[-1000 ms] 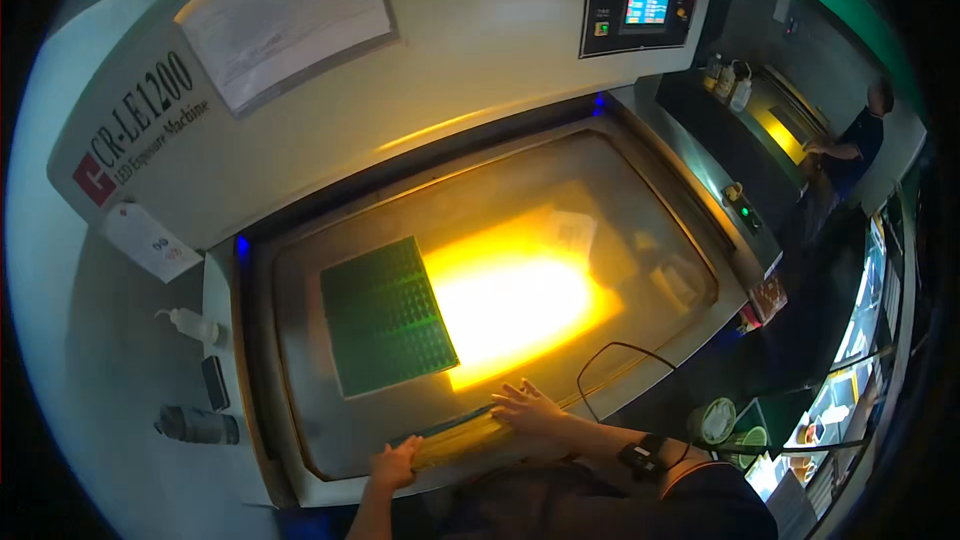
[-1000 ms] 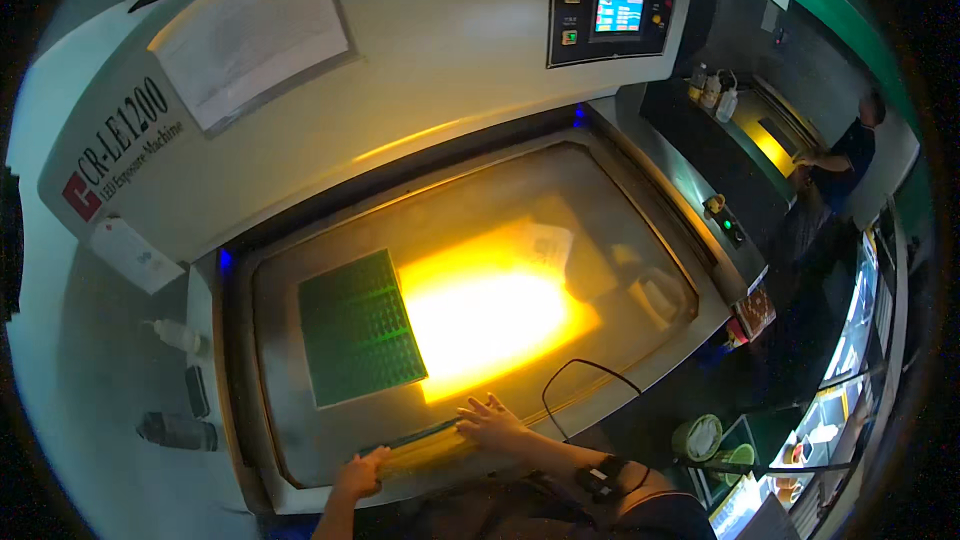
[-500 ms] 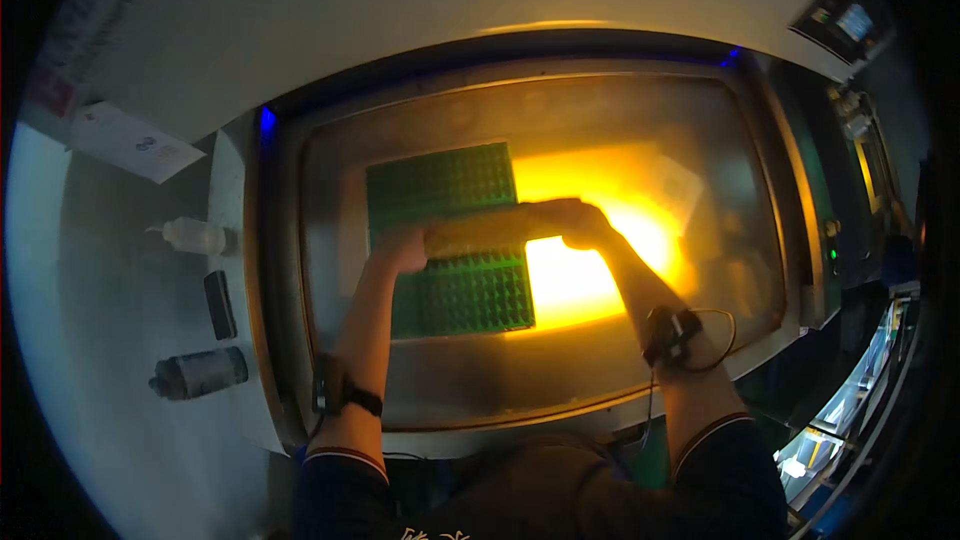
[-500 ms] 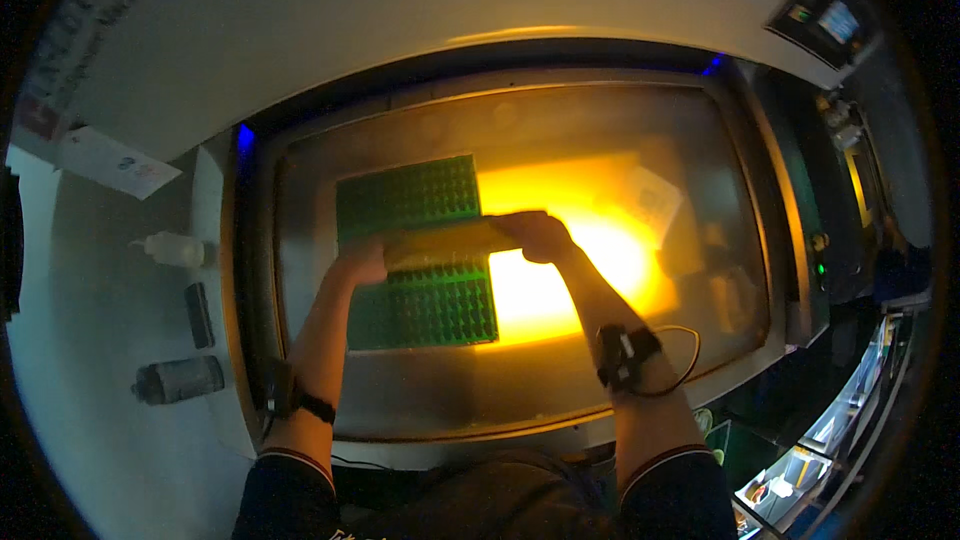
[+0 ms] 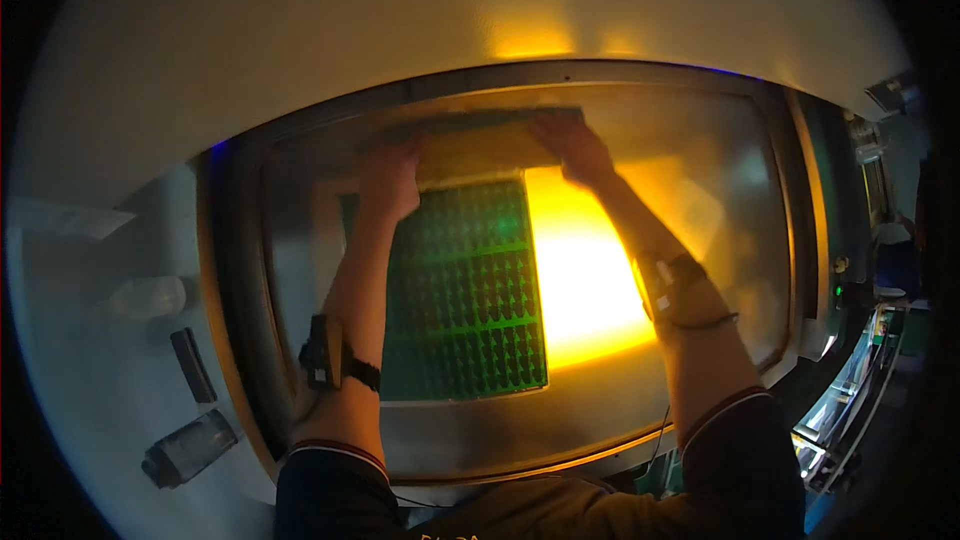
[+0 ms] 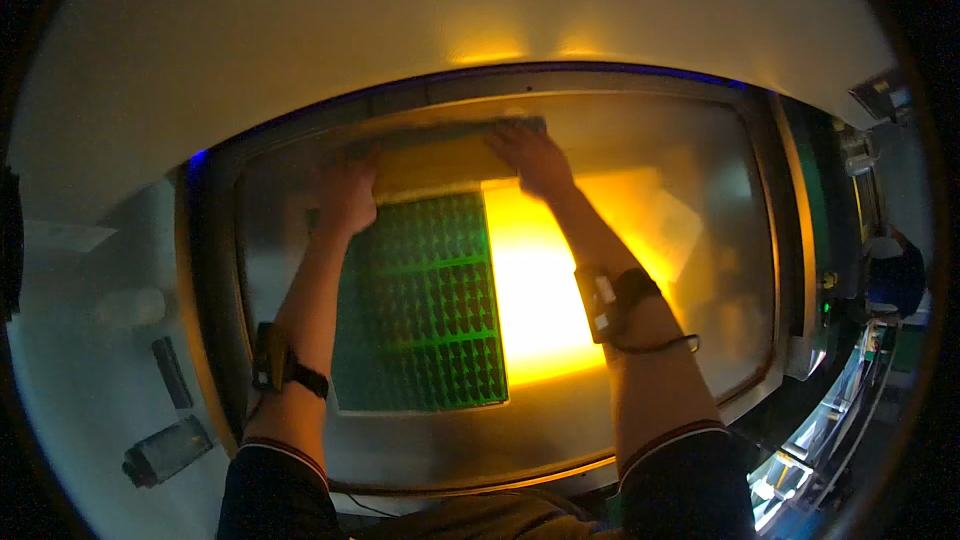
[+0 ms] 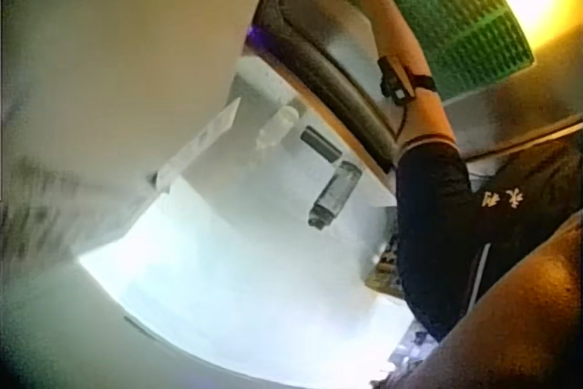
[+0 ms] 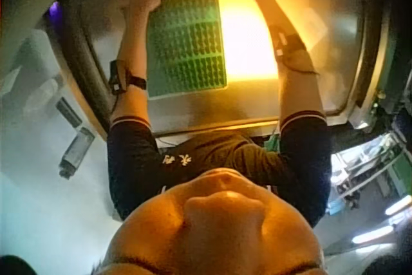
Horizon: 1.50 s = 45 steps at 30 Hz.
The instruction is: Using an LED exposure machine to process flat patterned panels in a manufacturing environment.
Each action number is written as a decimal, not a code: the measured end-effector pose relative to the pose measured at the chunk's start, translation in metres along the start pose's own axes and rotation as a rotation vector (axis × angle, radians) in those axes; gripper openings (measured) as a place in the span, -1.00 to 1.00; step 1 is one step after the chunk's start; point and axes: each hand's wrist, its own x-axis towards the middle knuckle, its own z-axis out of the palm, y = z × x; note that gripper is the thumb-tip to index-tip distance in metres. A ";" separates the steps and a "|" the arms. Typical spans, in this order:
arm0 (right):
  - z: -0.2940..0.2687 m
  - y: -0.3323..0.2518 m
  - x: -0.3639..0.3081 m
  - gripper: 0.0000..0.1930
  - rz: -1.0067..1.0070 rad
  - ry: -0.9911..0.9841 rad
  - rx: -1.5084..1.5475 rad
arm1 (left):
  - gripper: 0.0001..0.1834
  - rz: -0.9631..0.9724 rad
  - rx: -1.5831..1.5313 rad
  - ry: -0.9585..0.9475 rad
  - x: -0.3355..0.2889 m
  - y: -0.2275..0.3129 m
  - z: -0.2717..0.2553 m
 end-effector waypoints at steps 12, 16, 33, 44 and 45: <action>-0.095 -0.201 -0.459 -0.26 -0.118 -0.449 0.374 | -0.15 0.213 -0.105 -0.619 -0.447 0.133 0.042; -0.068 -0.210 -0.464 -0.14 -0.130 -0.290 0.354 | -0.11 0.215 -0.197 -0.426 -0.480 0.126 0.085; -0.184 0.328 -0.763 0.03 1.320 0.163 0.048 | -0.31 0.014 -0.180 -0.410 -0.498 0.389 0.067; -0.186 0.326 -0.766 -0.04 1.447 0.043 -0.057 | -0.01 0.076 -0.218 -0.422 -0.490 0.383 0.076; -0.195 0.322 -0.759 -0.06 1.477 -0.034 0.006 | -0.01 0.070 -0.240 -0.409 -0.491 0.387 0.070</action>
